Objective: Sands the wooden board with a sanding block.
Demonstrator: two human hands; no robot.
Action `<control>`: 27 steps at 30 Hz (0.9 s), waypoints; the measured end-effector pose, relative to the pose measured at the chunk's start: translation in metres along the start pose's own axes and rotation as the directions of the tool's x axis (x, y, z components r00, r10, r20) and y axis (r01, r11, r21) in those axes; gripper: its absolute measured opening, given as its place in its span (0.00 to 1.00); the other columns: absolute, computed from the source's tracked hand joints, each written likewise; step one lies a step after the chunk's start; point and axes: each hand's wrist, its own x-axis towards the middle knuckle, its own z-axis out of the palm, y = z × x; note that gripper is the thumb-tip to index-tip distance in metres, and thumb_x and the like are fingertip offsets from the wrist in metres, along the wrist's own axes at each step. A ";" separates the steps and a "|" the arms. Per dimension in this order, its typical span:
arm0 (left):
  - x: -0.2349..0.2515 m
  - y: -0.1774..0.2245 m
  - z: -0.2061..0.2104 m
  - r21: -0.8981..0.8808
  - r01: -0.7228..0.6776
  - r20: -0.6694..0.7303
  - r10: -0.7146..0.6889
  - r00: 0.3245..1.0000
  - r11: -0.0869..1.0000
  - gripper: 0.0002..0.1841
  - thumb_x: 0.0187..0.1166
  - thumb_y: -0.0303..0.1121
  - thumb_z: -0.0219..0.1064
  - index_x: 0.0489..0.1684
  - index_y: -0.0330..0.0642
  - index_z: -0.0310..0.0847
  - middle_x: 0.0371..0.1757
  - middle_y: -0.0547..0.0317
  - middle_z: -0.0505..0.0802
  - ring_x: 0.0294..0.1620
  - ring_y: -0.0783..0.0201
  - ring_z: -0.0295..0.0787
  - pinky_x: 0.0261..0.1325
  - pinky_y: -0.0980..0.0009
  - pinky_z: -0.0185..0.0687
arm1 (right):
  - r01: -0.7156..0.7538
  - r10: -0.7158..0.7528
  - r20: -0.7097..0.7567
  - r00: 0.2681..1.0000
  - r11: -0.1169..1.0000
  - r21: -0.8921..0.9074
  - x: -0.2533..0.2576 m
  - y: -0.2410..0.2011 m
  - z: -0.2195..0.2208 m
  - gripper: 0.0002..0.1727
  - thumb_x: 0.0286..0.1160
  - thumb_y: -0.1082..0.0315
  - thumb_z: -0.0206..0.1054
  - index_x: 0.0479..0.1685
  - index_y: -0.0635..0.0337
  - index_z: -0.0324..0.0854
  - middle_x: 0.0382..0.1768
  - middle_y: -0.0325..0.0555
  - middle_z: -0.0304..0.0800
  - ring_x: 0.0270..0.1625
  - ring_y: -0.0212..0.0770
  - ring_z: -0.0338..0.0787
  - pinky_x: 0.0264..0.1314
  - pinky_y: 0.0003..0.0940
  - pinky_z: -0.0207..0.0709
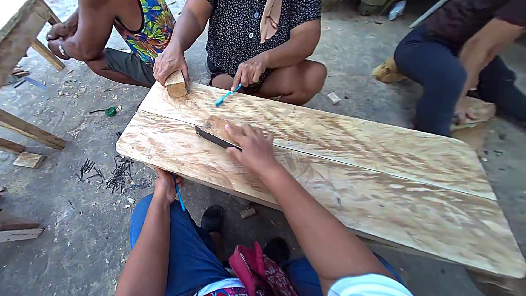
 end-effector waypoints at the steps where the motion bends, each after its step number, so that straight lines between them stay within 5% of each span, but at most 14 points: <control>1: -0.001 0.000 0.000 0.000 0.003 0.003 -0.003 1.000 1.000 0.42 0.82 0.70 0.15 0.48 0.48 0.72 0.17 0.59 0.80 0.10 0.67 0.69 0.11 0.74 0.65 | -0.003 0.002 -0.052 0.999 1.000 -0.020 -0.018 0.020 -0.002 0.33 0.79 0.52 0.72 0.85 0.36 0.74 0.72 0.56 0.82 0.70 0.66 0.80 0.59 0.75 0.69; 5: 0.001 -0.001 -0.001 -0.016 0.014 0.036 -0.014 0.999 1.000 0.43 0.79 0.71 0.14 0.51 0.50 0.71 0.19 0.60 0.80 0.11 0.68 0.68 0.12 0.75 0.64 | -0.029 0.023 -0.120 0.993 0.998 -0.054 -0.039 0.047 -0.006 0.33 0.76 0.52 0.75 0.83 0.42 0.77 0.72 0.63 0.81 0.69 0.69 0.80 0.59 0.74 0.67; 15: 0.002 -0.001 0.000 -0.011 0.001 0.024 -0.001 1.000 1.000 0.42 0.81 0.70 0.15 0.48 0.49 0.71 0.17 0.60 0.79 0.10 0.68 0.68 0.11 0.75 0.65 | 0.036 -0.036 0.116 0.993 0.999 -0.003 0.082 -0.067 0.014 0.34 0.83 0.50 0.67 0.90 0.28 0.65 0.77 0.52 0.77 0.76 0.61 0.75 0.68 0.69 0.64; 18: -0.001 0.000 0.001 -0.011 0.009 0.020 -0.009 1.000 1.000 0.42 0.81 0.71 0.15 0.48 0.50 0.71 0.17 0.60 0.79 0.10 0.68 0.68 0.11 0.75 0.64 | 0.017 -0.016 0.120 0.993 1.000 -0.007 0.051 -0.040 0.004 0.34 0.83 0.50 0.67 0.90 0.27 0.65 0.77 0.50 0.77 0.76 0.60 0.75 0.67 0.69 0.65; 23: 0.001 -0.001 -0.001 -0.009 0.006 0.026 -0.006 1.000 1.000 0.42 0.81 0.70 0.14 0.48 0.49 0.72 0.17 0.60 0.80 0.10 0.68 0.68 0.12 0.75 0.65 | -0.015 0.012 -0.071 0.997 0.999 -0.036 -0.039 0.049 -0.008 0.34 0.77 0.51 0.74 0.86 0.34 0.74 0.73 0.58 0.81 0.70 0.67 0.80 0.60 0.75 0.67; 27: 0.003 -0.003 -0.003 -0.012 0.018 0.038 -0.018 0.999 1.000 0.43 0.80 0.71 0.14 0.50 0.50 0.72 0.18 0.59 0.81 0.10 0.68 0.68 0.12 0.75 0.64 | -0.052 0.049 -0.074 0.996 0.998 -0.032 -0.031 0.035 -0.007 0.34 0.76 0.52 0.76 0.84 0.41 0.76 0.72 0.62 0.80 0.71 0.70 0.78 0.63 0.77 0.64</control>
